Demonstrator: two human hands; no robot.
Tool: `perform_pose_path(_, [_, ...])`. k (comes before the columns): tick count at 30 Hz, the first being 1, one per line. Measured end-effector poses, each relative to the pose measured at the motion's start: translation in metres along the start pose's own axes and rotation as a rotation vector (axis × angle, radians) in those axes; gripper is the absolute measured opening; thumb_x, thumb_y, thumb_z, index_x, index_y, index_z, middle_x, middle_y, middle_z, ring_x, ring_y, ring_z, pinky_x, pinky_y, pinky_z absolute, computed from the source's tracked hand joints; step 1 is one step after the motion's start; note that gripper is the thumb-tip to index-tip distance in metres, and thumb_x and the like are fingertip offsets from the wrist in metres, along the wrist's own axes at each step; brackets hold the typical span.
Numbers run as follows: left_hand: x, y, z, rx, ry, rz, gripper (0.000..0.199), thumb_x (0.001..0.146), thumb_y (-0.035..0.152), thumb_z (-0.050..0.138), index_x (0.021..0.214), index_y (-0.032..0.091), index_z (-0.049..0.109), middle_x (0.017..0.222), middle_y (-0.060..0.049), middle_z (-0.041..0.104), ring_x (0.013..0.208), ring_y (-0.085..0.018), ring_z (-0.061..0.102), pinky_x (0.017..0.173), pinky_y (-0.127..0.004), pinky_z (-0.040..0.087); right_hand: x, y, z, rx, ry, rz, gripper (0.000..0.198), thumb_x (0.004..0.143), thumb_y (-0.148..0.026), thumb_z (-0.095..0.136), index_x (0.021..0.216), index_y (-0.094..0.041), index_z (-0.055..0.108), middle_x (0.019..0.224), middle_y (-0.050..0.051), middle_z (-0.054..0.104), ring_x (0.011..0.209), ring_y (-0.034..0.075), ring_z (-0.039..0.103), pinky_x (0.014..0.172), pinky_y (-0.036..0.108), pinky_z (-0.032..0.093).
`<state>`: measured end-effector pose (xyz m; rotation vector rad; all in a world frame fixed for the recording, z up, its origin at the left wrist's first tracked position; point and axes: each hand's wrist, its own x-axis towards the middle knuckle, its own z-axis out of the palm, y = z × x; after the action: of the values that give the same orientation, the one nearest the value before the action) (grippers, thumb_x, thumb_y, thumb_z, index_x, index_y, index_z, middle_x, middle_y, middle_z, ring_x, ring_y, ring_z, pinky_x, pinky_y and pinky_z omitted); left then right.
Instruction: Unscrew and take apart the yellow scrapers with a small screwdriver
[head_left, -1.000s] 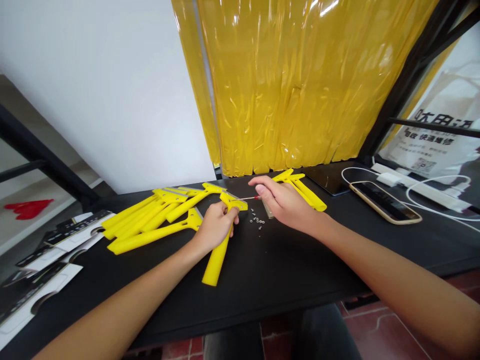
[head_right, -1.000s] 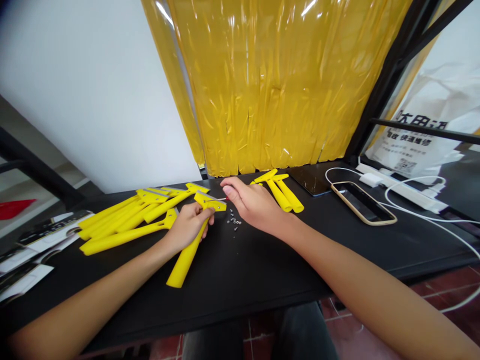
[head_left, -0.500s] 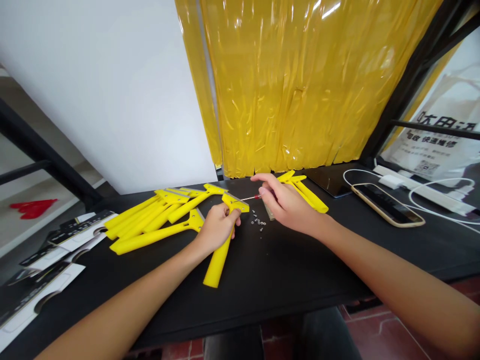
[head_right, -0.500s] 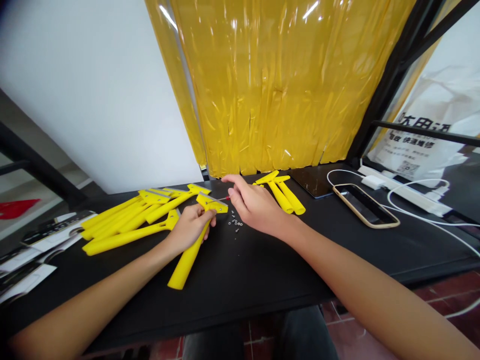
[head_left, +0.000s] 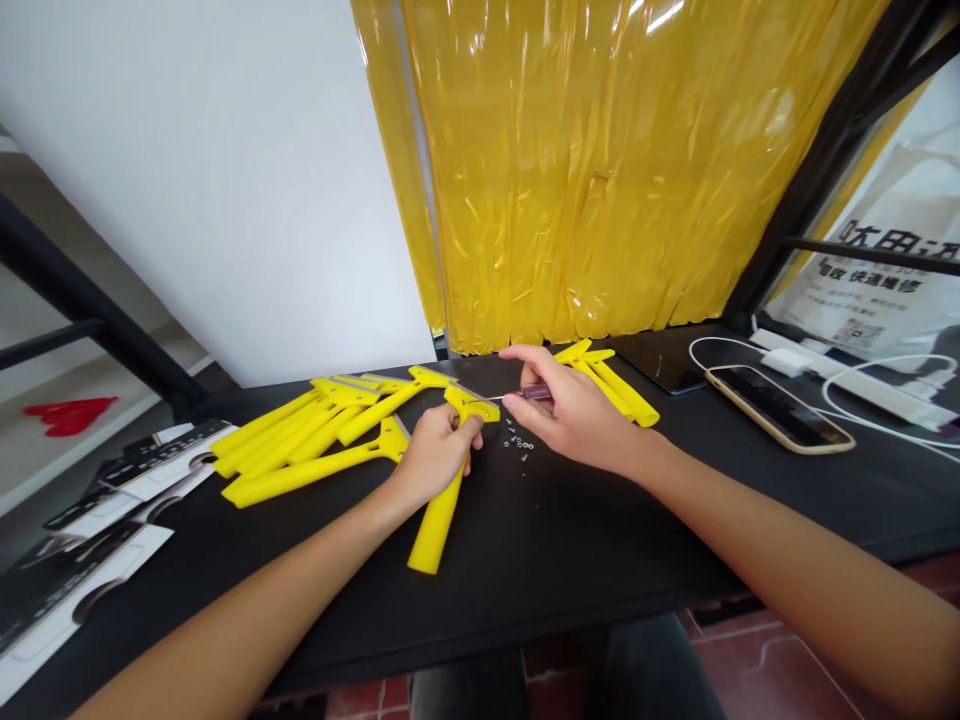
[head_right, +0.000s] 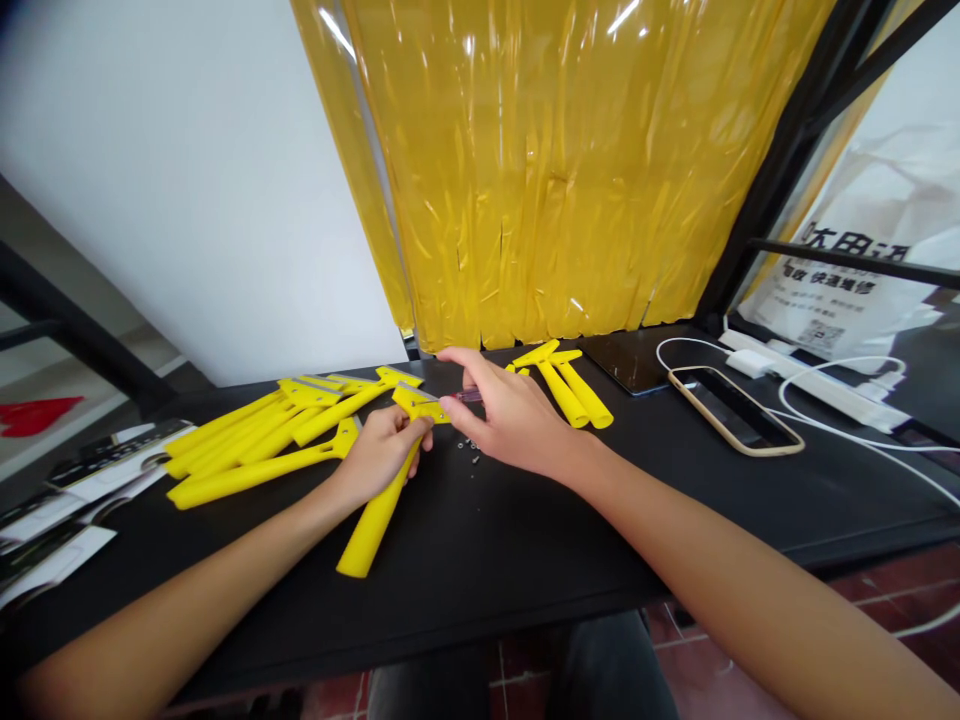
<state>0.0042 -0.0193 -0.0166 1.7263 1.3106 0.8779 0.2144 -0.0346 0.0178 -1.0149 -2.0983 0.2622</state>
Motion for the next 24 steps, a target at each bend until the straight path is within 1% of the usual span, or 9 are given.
perform_pose_path(3, [-0.0007,0.0014,0.0003,0.007,0.011,-0.015,0.031,0.090,0.034,0.053,0.063,0.019,0.056,0.039,0.003,0.050,0.034,-0.012,0.050,0.042,-0.023,0.039,0.0003,0.0013,-0.0007,0.024,-0.029,0.060,0.037,0.102,-0.044,0.044,0.130,-0.023,0.051,0.080,0.000,0.061,0.067,0.016,0.056,0.063,0.030,0.038])
perform_pose_path(6, [-0.0011,0.0023,0.0003,0.017,0.016,-0.021,0.030,0.089,0.033,0.053,0.063,0.019,0.056,0.040,0.003,0.051,0.034,-0.012,0.050,0.042,-0.023,0.039,0.0006,0.0025,-0.0002,0.052,-0.021,0.056,0.033,0.103,-0.036,0.039,0.130,-0.023,0.051,0.075,-0.002,0.059,0.062,0.015,0.053,0.061,0.029,0.037])
perform_pose_path(9, [-0.0011,0.0017,0.0004,0.010,0.001,-0.005,0.030,0.090,0.033,0.054,0.063,0.019,0.056,0.040,0.003,0.051,0.035,-0.012,0.051,0.042,-0.023,0.039,0.0007,0.0018,0.0014,0.050,0.025,0.000,0.040,0.097,-0.029,0.048,0.136,-0.023,0.045,0.080,-0.001,0.056,0.065,0.015,0.052,0.061,0.029,0.038])
perform_pose_path(12, [-0.0008,0.0005,0.0009,-0.009,-0.016,0.008,0.030,0.090,0.033,0.054,0.063,0.019,0.056,0.041,0.003,0.051,0.035,-0.012,0.051,0.041,-0.023,0.038,0.0007,0.0010,0.0017,0.041,0.045,-0.002,0.038,0.097,-0.034,0.052,0.133,-0.023,0.048,0.084,0.000,0.058,0.069,0.015,0.054,0.063,0.029,0.039])
perform_pose_path(15, [-0.0008,-0.0001,0.0015,-0.016,-0.010,0.017,0.029,0.089,0.032,0.054,0.063,0.018,0.056,0.041,0.003,0.051,0.035,-0.012,0.051,0.041,-0.022,0.038,0.0006,0.0013,0.0003,0.045,0.025,0.053,0.030,0.102,-0.041,0.043,0.123,-0.023,0.054,0.074,-0.002,0.057,0.062,0.015,0.052,0.061,0.029,0.037])
perform_pose_path(17, [-0.0008,-0.0004,0.0017,-0.016,-0.008,0.024,0.029,0.089,0.032,0.054,0.063,0.018,0.056,0.041,0.004,0.051,0.034,-0.012,0.051,0.041,-0.023,0.038,0.0004,0.0015,-0.0004,0.059,0.012,0.064,0.028,0.103,-0.038,0.040,0.122,-0.023,0.054,0.068,-0.004,0.054,0.058,0.014,0.050,0.059,0.029,0.036])
perform_pose_path(19, [-0.0008,-0.0007,0.0017,-0.019,-0.012,0.030,0.030,0.089,0.033,0.054,0.063,0.018,0.056,0.041,0.003,0.051,0.034,-0.012,0.051,0.041,-0.023,0.038,0.0002,0.0009,-0.0001,0.063,0.018,0.035,0.029,0.101,-0.034,0.044,0.126,-0.023,0.051,0.070,-0.004,0.052,0.059,0.014,0.049,0.059,0.028,0.036])
perform_pose_path(21, [-0.0007,-0.0008,0.0015,-0.022,-0.013,0.036,0.030,0.089,0.034,0.054,0.063,0.018,0.056,0.041,0.003,0.051,0.035,-0.012,0.051,0.042,-0.023,0.038,-0.0001,-0.0001,0.0008,0.058,0.037,-0.005,0.034,0.097,-0.031,0.049,0.131,-0.023,0.047,0.076,-0.003,0.053,0.063,0.015,0.050,0.061,0.028,0.037])
perform_pose_path(24, [-0.0010,-0.0002,0.0011,-0.028,-0.010,0.034,0.031,0.090,0.034,0.054,0.063,0.018,0.056,0.041,0.003,0.051,0.035,-0.012,0.051,0.042,-0.023,0.038,-0.0005,-0.0010,0.0013,0.050,0.055,-0.016,0.037,0.096,-0.034,0.053,0.131,-0.023,0.047,0.082,-0.001,0.056,0.067,0.015,0.052,0.064,0.029,0.039])
